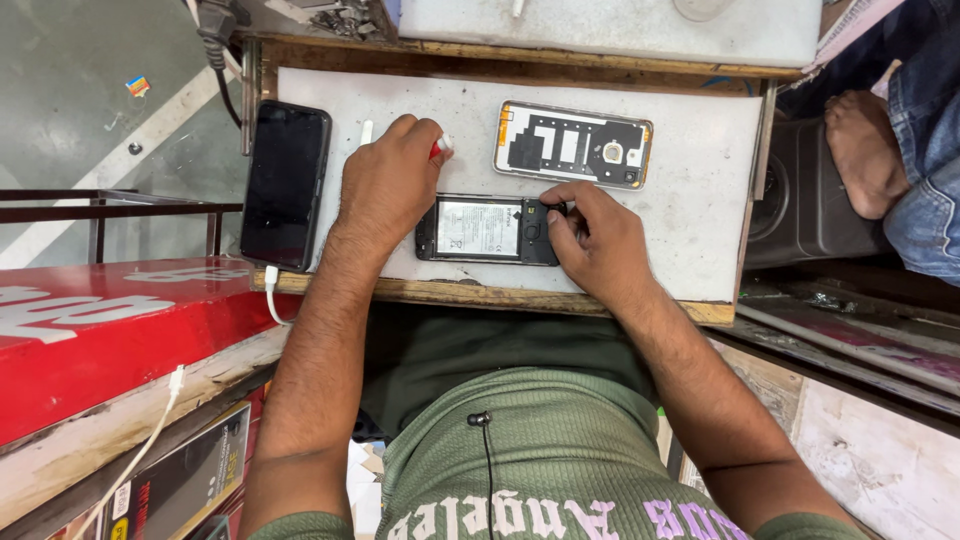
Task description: The person repairs a smartphone at a workbench. They use a red-handled screwdriver to unscrew components from an opened phone, set the screwdriver down, pry at the phone's edge, remove and reposition the back cover, press the cover into place, and then trace along the frame edge with a small tool while holding the phone steady.
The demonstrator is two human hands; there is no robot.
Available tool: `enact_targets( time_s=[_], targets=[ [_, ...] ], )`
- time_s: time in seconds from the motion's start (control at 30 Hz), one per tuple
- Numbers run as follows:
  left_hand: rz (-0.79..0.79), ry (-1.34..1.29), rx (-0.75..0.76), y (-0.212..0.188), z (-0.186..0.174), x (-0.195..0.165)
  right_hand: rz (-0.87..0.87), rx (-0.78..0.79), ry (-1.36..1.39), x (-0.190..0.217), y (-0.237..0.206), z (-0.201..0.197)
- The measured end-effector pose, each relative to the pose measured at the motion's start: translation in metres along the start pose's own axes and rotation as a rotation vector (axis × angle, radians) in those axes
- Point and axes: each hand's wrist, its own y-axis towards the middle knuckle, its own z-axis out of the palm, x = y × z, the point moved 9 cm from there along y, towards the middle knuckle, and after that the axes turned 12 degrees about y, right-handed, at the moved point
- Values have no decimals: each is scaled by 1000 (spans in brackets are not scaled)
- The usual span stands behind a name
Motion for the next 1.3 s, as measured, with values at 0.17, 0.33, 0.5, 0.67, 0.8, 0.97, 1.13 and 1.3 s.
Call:
enact_targets(
  time_s=[0.17, 0.33, 0.5, 0.67, 0.8, 0.97, 1.13, 1.3],
  targets=[
    [-35, -18, 52, 2, 8, 12, 40, 3, 3, -2, 0, 0],
    [-49, -167, 7, -1, -1, 24, 2, -8, 7, 2, 0, -1],
    [-187, -296, 86, -10, -3, 37, 19, 3, -1, -2, -1, 0],
    [-101, -123, 49, -14, -11, 23, 7, 8, -19, -3, -1, 0],
    [-44, -28, 13, -16, -9, 13, 18, 23, -24, -5, 0, 1],
    [-45, 14, 24, -13, -4, 13, 31, 19, -23, -5, -1, 1],
    [-73, -36, 50, -12, -4, 18, 5, 2, -11, 0, -1, -1],
    [-65, -40, 33, -6, -6, 15, 25, 4, -14, 0, 0, -1]
  ],
)
